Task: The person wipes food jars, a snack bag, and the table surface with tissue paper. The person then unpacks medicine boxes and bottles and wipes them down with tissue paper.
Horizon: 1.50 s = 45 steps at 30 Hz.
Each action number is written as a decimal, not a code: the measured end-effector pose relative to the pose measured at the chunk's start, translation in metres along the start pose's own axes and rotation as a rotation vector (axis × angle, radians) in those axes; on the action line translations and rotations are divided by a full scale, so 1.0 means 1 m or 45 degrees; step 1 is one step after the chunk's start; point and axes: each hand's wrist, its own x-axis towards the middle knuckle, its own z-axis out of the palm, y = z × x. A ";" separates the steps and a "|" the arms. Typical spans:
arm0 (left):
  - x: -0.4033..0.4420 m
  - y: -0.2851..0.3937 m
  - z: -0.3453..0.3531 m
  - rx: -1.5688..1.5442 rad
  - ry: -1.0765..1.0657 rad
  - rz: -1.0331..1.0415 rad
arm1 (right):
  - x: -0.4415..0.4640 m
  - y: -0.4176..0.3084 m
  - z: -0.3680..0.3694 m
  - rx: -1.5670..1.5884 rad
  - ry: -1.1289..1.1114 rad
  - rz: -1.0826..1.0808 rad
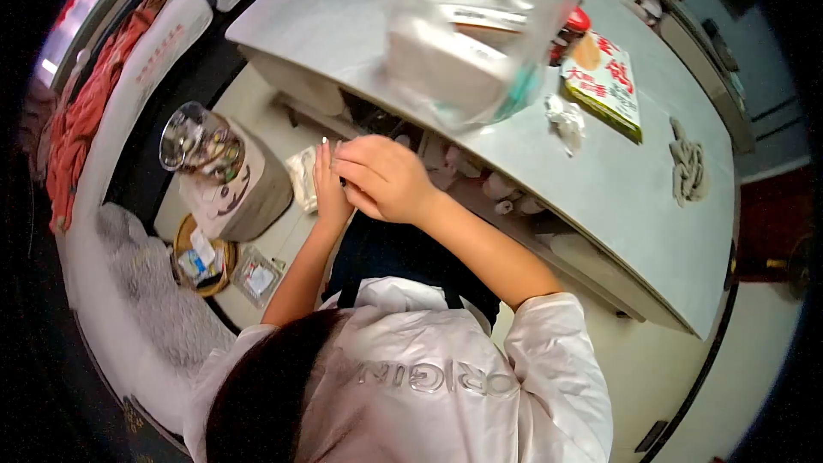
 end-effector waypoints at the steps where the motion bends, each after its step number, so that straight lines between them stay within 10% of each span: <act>1: -0.006 -0.012 0.001 0.095 -0.021 -0.091 | -0.017 0.009 0.024 0.005 -0.129 0.112; 5: -0.024 -0.074 0.021 0.305 0.015 -0.498 | -0.085 0.032 0.085 0.071 -0.305 0.691; 11: -0.002 -0.113 0.007 0.240 -0.386 -1.227 | -0.093 0.033 0.086 0.098 -0.380 0.818; 14: 0.015 -0.126 -0.012 0.326 0.002 -0.893 | -0.082 0.035 0.080 0.093 -0.315 0.836; 26: 0.105 -0.111 -0.130 0.108 0.136 -0.504 | -0.027 0.005 0.066 0.346 -0.097 0.814; 29: 0.114 -0.028 -0.169 -0.848 0.247 -0.365 | 0.002 0.001 0.051 0.503 0.006 0.818; 34: 0.107 0.072 -0.159 -0.219 0.098 0.693 | 0.045 -0.014 0.013 1.411 0.321 0.900; 41: 0.125 0.141 -0.153 -0.459 0.192 0.971 | 0.059 -0.027 -0.083 0.577 0.907 1.217; 45: 0.157 0.185 -0.165 -0.442 0.483 1.173 | 0.106 -0.038 -0.169 0.237 1.756 0.237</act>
